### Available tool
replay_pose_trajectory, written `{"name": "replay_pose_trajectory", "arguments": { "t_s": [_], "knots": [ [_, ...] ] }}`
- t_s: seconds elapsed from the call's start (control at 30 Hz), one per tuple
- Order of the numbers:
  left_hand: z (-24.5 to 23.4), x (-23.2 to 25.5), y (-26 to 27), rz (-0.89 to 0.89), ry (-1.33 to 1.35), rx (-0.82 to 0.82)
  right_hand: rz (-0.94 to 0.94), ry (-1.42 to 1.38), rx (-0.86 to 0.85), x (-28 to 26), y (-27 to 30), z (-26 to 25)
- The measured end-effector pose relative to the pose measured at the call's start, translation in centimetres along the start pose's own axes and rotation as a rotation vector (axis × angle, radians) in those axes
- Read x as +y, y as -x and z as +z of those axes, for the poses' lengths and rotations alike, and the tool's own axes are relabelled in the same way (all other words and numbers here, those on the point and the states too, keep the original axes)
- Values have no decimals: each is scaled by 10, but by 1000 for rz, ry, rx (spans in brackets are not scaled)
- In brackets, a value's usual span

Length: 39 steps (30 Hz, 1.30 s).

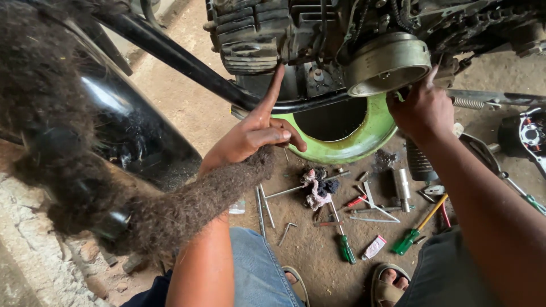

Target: A person is repairing a motorcycle engine, specifically working on the stator and engine cover.

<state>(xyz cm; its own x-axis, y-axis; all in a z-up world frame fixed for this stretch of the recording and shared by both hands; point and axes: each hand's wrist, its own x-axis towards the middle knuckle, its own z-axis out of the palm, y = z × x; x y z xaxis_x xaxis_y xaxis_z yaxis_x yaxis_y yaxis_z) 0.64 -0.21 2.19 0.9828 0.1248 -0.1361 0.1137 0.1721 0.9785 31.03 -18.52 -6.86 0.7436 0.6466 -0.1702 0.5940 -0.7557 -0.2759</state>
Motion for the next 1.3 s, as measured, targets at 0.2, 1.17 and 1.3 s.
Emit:
{"name": "replay_pose_trajectory", "arguments": {
  "t_s": [0.2, 1.17, 1.3],
  "knots": [
    [0, -1, -1, 20, -38, 6, -13, 5, 40, 7, -5, 8],
    [4, 7, -1, -75, -136, 21, 16, 2, 44, 2, 0, 1],
    [3, 8, -2, -70, -170, 12, 42, -6, 26, -2, 0, 0]
  ]
}}
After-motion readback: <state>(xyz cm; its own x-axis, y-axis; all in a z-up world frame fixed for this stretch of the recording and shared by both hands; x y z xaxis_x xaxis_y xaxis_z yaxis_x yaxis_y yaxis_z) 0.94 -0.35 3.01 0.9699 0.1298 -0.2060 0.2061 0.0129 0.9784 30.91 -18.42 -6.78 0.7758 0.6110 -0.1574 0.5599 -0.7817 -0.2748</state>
